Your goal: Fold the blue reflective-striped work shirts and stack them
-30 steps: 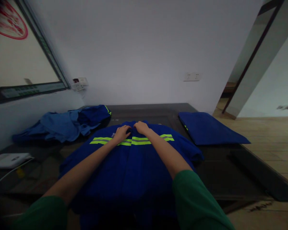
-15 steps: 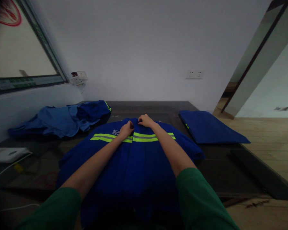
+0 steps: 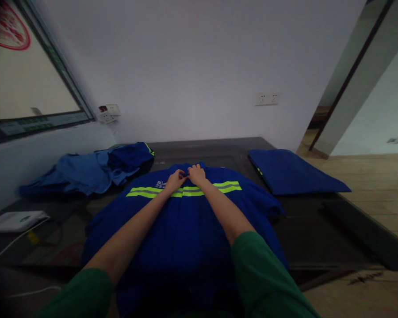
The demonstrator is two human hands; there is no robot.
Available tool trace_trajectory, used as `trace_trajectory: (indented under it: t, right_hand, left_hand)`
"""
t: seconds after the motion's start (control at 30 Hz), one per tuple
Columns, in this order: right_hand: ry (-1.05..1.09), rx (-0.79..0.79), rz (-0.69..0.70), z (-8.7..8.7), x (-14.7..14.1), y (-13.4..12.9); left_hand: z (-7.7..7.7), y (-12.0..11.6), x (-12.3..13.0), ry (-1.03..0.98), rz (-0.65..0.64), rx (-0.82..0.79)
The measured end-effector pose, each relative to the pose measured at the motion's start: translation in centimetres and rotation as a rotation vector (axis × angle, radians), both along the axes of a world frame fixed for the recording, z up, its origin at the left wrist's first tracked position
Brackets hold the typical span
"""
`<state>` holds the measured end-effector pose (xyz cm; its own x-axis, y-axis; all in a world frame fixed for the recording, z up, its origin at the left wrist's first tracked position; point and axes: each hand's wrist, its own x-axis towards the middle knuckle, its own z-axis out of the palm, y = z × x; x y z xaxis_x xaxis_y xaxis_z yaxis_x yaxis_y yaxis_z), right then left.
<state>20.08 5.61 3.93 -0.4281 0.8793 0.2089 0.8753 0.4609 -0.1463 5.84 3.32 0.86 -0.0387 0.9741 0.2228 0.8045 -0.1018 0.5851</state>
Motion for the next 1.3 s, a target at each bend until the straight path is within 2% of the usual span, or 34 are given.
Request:
trace_trajectory:
  t: [0.07,0.13,0.23,0.3,0.4,0.47,0.6,0.73,0.8,0.93,1.0,1.07,1.17,1.3]
  right_hand:
    - [0.023,-0.012,-0.025,1.4,1.1,0.4]
    - [0.058,-0.051,-0.089,3.2,3.6,1.1]
    - [0.076,-0.141,-0.230,5.5,9.7,2.1]
    - [0.058,-0.218,-0.327,6.2,14.5,2.0]
    - [0.038,-0.386,-0.418,5.8,20.5,0.6]
    - [0.046,-0.473,-0.427,5.0,22.9,-0.8]
    - [0.207,-0.642,-0.363,3.9,25.1,-2.9]
    - [0.455,-0.945,-0.229,4.0,26.7,-4.0]
    - [0.515,-1.014,-0.222,4.1,27.3,-4.4]
    - [0.722,-0.903,-0.197,4.4,27.3,-5.4]
    - [0.734,-0.846,-0.176,5.0,27.0,-5.7]
    - [0.640,-0.783,-0.198,6.0,27.0,-5.6]
    - [0.445,-0.564,-0.243,8.3,27.3,-4.6]
    - [0.238,-0.263,-0.155,10.6,27.2,-3.2]
  left_hand:
    - [0.1,0.1,0.4,0.017,0.020,-0.029]
    - [0.1,0.4,0.6,0.031,0.036,-0.056]
    - [-0.1,0.9,0.6,0.015,0.029,-0.065]
    - [-0.2,1.0,0.5,-0.002,0.022,-0.060]
    - [-0.4,0.8,0.2,-0.022,0.010,-0.035]
    - [-0.3,0.6,0.1,-0.027,-0.003,-0.014]
    - [-0.1,0.3,0.0,0.001,-0.013,0.007]
    - [-0.2,0.2,0.3,0.086,-0.007,0.044]
    - [-0.3,0.0,0.5,0.125,-0.003,0.074]
    - [-0.3,-0.2,0.6,0.176,-0.026,0.084]
    - [-0.3,-0.3,0.6,0.194,-0.037,0.079]
    - [-0.4,-0.3,0.6,0.206,-0.037,0.076]
    - [-0.4,-0.2,0.6,0.219,-0.029,0.071]
    - [-0.5,-0.2,0.5,0.228,-0.033,0.073]
